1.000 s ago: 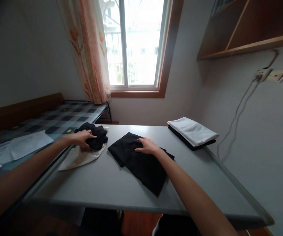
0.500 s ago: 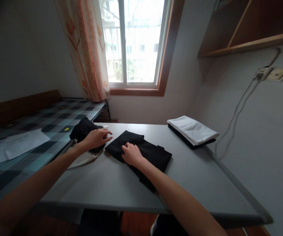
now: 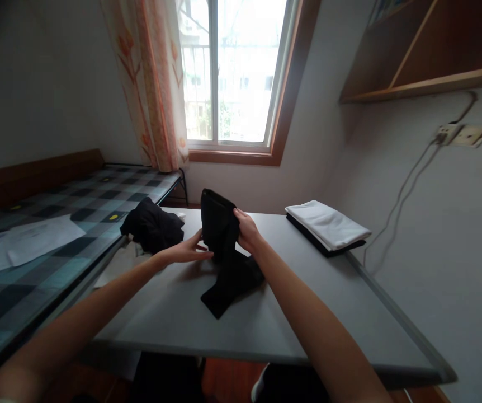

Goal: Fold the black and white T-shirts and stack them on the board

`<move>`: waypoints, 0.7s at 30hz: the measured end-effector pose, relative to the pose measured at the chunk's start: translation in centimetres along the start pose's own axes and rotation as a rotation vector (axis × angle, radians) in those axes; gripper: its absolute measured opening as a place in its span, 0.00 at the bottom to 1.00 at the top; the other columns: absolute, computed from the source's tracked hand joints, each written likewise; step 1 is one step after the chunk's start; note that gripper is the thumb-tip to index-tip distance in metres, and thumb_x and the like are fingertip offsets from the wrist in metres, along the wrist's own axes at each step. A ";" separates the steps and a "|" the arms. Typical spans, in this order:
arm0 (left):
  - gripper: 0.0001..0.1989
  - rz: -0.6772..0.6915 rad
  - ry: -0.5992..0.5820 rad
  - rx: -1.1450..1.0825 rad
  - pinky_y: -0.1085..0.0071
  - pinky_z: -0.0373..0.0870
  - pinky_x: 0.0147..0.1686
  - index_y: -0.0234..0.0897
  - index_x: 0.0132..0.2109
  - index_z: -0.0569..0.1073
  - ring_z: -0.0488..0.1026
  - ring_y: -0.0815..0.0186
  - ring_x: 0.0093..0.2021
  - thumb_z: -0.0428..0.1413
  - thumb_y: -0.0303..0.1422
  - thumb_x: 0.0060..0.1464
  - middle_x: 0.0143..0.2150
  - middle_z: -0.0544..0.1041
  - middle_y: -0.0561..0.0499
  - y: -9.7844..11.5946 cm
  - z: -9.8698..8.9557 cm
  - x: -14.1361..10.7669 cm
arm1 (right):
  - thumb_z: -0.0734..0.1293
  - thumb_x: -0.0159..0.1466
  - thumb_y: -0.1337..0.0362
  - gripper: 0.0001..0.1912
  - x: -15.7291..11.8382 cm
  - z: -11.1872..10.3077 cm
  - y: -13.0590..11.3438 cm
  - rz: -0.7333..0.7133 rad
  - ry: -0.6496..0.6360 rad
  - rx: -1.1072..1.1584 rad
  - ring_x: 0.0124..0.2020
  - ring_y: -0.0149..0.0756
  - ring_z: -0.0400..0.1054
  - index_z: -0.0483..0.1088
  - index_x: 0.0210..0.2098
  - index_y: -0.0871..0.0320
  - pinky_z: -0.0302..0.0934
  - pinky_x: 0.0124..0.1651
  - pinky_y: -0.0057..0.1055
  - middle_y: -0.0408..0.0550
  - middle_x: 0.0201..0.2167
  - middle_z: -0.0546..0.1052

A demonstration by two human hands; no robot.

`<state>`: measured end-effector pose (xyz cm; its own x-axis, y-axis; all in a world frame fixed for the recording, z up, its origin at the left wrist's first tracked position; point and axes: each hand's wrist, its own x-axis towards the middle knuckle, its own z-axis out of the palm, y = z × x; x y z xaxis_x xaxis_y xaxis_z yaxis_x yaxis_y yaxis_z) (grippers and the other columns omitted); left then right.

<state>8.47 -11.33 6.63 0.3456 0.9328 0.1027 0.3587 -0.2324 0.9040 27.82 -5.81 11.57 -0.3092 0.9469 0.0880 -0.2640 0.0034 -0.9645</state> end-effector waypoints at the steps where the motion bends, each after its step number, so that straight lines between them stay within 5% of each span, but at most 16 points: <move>1: 0.44 0.053 0.065 -0.090 0.69 0.73 0.42 0.44 0.66 0.56 0.74 0.62 0.47 0.65 0.39 0.44 0.59 0.70 0.43 -0.2 0.3 0.5 | 0.61 0.63 0.56 0.10 -0.1 0.0 0.0 -0.018 0.004 0.030 0.38 0.35 0.72 0.68 0.36 0.55 0.68 0.44 0.32 0.45 0.35 0.78; 4: 0.39 0.126 0.243 -0.243 0.69 0.74 0.39 0.42 0.63 0.61 0.74 0.63 0.45 0.64 0.34 0.44 0.52 0.74 0.46 0.0 0.8 1.8 | 0.59 0.65 0.59 0.08 -0.2 -0.3 0.2 -0.006 0.026 0.034 0.41 0.36 0.73 0.68 0.37 0.54 0.69 0.47 0.34 0.46 0.36 0.78; 8: 0.07 0.103 0.342 -0.217 0.75 0.68 0.25 0.33 0.33 0.75 0.71 0.70 0.25 0.57 0.33 0.47 0.25 0.74 0.53 1.4 -0.9 2.8 | 0.58 0.65 0.66 0.07 -0.5 -1.7 0.4 0.053 0.070 0.088 0.41 0.35 0.74 0.68 0.37 0.55 0.68 0.50 0.34 0.45 0.36 0.79; 10: 0.10 0.065 0.384 -0.288 0.75 0.65 0.20 0.34 0.25 0.71 0.67 0.72 0.19 0.56 0.36 0.49 0.19 0.70 0.55 2.0 -2.8 3.0 | 0.59 0.65 0.66 0.07 -0.7 -3.0 0.5 0.058 0.077 0.092 0.41 0.35 0.75 0.69 0.38 0.55 0.68 0.51 0.34 0.46 0.37 0.79; 13: 0.12 -0.034 0.547 -0.459 0.74 0.66 0.22 0.34 0.28 0.70 0.69 0.70 0.21 0.57 0.40 0.50 0.22 0.72 0.53 2.3 -5.9 3.2 | 0.61 0.63 0.66 0.06 -0.7 -5.7 0.9 0.114 0.127 -0.031 0.40 0.37 0.75 0.69 0.39 0.57 0.70 0.48 0.36 0.49 0.37 0.79; 16: 0.11 -0.142 0.710 -0.410 0.72 0.70 0.28 0.35 0.40 0.71 0.74 0.68 0.28 0.58 0.35 0.49 0.30 0.75 0.50 1.7 -7.8 3.3 | 0.65 0.58 0.68 0.08 -0.6 -8.6 1.6 0.172 0.299 -0.427 0.36 0.39 0.75 0.68 0.39 0.58 0.71 0.42 0.37 0.51 0.34 0.78; 19: 0.16 -0.086 0.805 -0.095 0.68 0.72 0.37 0.36 0.46 0.69 0.75 0.65 0.38 0.58 0.29 0.47 0.40 0.76 0.47 0.7 -7.2 3.1 | 0.66 0.55 0.71 0.11 -0.6 -10.3 2.2 0.005 0.368 -0.930 0.41 0.40 0.73 0.70 0.38 0.59 0.67 0.48 0.38 0.53 0.40 0.77; 21: 0.14 0.027 0.686 0.153 0.65 0.71 0.43 0.36 0.44 0.71 0.74 0.62 0.43 0.56 0.29 0.47 0.43 0.76 0.45 0.3 -5.6 2.8 | 0.64 0.56 0.71 0.10 -0.6 -10.3 2.3 -0.135 0.217 -1.123 0.44 0.39 0.72 0.73 0.37 0.59 0.64 0.52 0.36 0.52 0.42 0.77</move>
<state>4.65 -7.21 9.51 -0.2508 0.8775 0.4087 0.4933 -0.2474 0.8339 36.78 -3.09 6.71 -0.1477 0.9522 0.2675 0.7136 0.2899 -0.6377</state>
